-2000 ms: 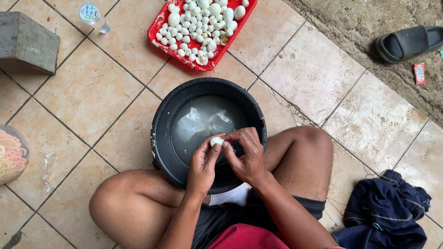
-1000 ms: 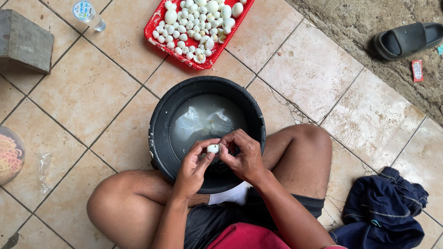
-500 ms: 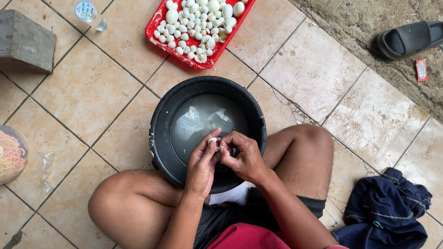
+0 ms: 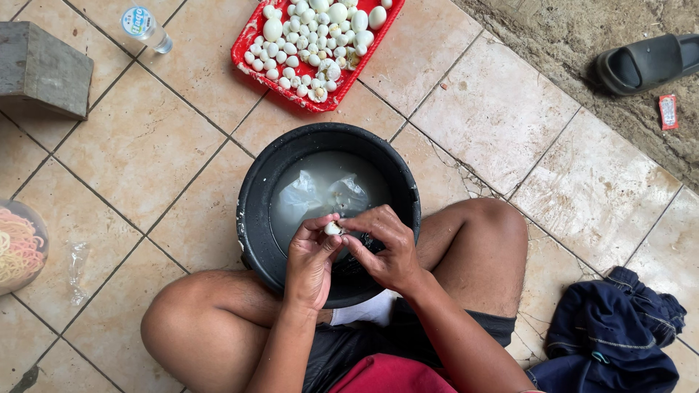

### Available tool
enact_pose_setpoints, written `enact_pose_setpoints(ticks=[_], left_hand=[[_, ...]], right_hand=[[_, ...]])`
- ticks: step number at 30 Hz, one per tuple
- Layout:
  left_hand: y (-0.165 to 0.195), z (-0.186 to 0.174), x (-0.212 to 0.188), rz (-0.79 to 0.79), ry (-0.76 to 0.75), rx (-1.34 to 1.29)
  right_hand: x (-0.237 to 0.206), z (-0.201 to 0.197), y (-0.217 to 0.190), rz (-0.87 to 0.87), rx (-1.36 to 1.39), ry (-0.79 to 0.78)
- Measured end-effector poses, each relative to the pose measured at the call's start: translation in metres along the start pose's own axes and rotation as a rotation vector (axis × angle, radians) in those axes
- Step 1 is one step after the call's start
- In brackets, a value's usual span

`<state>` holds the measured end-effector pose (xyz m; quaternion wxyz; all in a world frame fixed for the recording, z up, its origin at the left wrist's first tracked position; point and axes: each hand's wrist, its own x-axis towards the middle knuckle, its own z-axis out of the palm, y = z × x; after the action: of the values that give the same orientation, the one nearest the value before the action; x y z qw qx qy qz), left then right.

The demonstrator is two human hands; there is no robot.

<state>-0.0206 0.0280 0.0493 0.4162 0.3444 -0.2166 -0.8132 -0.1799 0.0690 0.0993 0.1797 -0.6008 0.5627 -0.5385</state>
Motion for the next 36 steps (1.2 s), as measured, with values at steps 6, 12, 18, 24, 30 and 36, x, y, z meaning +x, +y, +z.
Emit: enact_pose_setpoints(ticks=[6, 12, 18, 24, 30, 36], left_hand=[[-0.006, -0.006, 0.000, 0.071, -0.050, 0.124], [-0.005, -0.001, -0.003, -0.007, -0.030, 0.098], [0.001, 0.008, -0.008, -0.053, -0.136, 0.082], [0.011, 0.016, -0.007, -0.058, -0.080, 0.049], [0.016, 0.015, -0.006, -0.028, 0.086, 0.061], [0.005, 0.013, -0.005, -0.006, 0.055, 0.026]], right_hand=[[-0.006, 0.004, 0.000, 0.044, -0.048, 0.013], [-0.014, 0.007, 0.014, 0.305, 0.113, -0.002], [-0.022, 0.014, 0.033, 0.470, 0.377, 0.164], [-0.026, 0.017, 0.039, 0.485, 0.393, 0.288], [-0.012, 0.010, 0.020, 0.284, 0.134, 0.198], [0.002, 0.004, 0.008, 0.203, -0.004, -0.035]])
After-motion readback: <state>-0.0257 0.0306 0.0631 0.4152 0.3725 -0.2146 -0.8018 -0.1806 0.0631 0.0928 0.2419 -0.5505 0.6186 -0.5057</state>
